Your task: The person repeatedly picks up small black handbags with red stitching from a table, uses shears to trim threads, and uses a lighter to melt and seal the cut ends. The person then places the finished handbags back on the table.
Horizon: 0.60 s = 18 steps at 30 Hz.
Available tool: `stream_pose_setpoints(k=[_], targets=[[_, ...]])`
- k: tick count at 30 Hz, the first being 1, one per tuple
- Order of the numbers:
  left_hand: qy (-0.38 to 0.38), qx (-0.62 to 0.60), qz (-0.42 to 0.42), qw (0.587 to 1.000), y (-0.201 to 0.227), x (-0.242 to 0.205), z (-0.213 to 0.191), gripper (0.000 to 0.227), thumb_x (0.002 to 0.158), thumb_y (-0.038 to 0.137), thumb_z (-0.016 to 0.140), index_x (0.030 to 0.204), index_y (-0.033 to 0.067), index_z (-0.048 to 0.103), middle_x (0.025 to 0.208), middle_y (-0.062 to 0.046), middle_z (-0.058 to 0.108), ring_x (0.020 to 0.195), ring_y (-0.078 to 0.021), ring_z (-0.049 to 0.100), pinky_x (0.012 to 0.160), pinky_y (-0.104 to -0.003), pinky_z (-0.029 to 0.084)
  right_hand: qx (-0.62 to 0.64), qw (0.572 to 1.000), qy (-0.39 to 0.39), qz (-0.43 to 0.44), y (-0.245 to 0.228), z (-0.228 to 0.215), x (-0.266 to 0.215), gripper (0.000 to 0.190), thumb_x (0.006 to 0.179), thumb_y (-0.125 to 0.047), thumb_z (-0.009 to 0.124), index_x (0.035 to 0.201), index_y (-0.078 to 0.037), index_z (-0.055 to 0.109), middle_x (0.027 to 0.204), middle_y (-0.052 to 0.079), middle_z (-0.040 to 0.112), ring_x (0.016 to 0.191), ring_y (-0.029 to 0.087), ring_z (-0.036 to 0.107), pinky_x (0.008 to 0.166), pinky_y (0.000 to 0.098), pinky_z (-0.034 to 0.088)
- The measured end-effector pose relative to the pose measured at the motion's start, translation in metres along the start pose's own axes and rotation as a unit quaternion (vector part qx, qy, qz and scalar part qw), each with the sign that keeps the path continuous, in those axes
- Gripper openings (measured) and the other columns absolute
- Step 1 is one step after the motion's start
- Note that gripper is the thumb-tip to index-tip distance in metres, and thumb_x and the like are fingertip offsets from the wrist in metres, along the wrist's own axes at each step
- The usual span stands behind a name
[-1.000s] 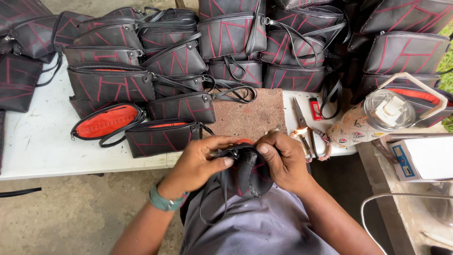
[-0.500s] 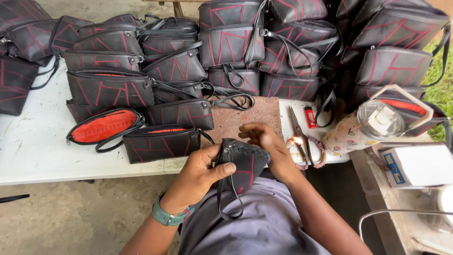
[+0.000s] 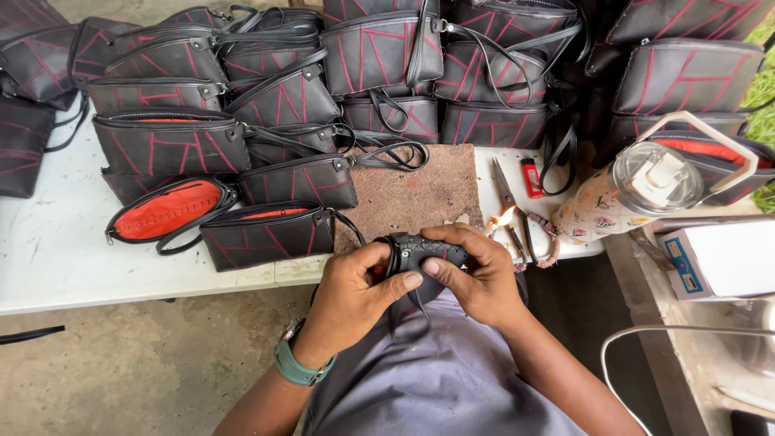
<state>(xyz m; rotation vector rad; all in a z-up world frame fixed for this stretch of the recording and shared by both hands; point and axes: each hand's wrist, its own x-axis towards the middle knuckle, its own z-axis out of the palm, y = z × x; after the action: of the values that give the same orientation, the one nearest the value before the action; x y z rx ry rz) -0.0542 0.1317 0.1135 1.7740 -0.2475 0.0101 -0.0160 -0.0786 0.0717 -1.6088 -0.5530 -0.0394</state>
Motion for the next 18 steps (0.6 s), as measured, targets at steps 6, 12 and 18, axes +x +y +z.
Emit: stream_pose_setpoints(k=[6, 12, 18], targets=[[0.006, -0.005, -0.025, 1.0, 0.003, 0.001, -0.01, 0.036, 0.101, 0.03, 0.062, 0.119, -0.0005, 0.069, 0.09, -0.006, 0.07, 0.084, -0.0066, 0.06, 0.073, -0.026, 0.05, -0.005, 0.994, 0.099, 0.034, 0.008, 0.001, 0.011, 0.037, 0.091, -0.013, 0.079, 0.124, 0.0, 0.07, 0.105, 0.005, 0.074, 0.094, 0.01, 0.067, 0.086, 0.0243, 0.055], [-0.147, 0.101, 0.018, 0.984, 0.01, -0.009, -0.033, 0.048, 0.091, 0.038, 0.07, 0.119, -0.0008, 0.068, 0.103, -0.014, 0.078, 0.096, -0.0227, 0.076, 0.086, -0.034, 0.057, 0.123, 0.976, 0.162, 0.079, 0.016, -0.004, 0.031, 0.034, 0.095, -0.011, 0.076, 0.126, 0.002, 0.068, 0.106, 0.007, 0.074, 0.092, 0.008, 0.067, 0.085, 0.024, 0.057], [-0.155, 0.073, 0.181, 0.968, 0.013, -0.014, -0.059, 0.081, 0.075, 0.05, 0.086, 0.129, -0.006, 0.062, 0.123, -0.018, 0.067, 0.115, -0.0314, 0.064, 0.103, -0.04, 0.048, 0.372, 0.895, 0.174, 0.173, 0.033, 0.001, 0.045, 0.025, 0.099, -0.008, 0.066, 0.122, 0.002, 0.066, 0.105, 0.01, 0.074, 0.086, 0.014, 0.071, 0.079, 0.0306, 0.061]])
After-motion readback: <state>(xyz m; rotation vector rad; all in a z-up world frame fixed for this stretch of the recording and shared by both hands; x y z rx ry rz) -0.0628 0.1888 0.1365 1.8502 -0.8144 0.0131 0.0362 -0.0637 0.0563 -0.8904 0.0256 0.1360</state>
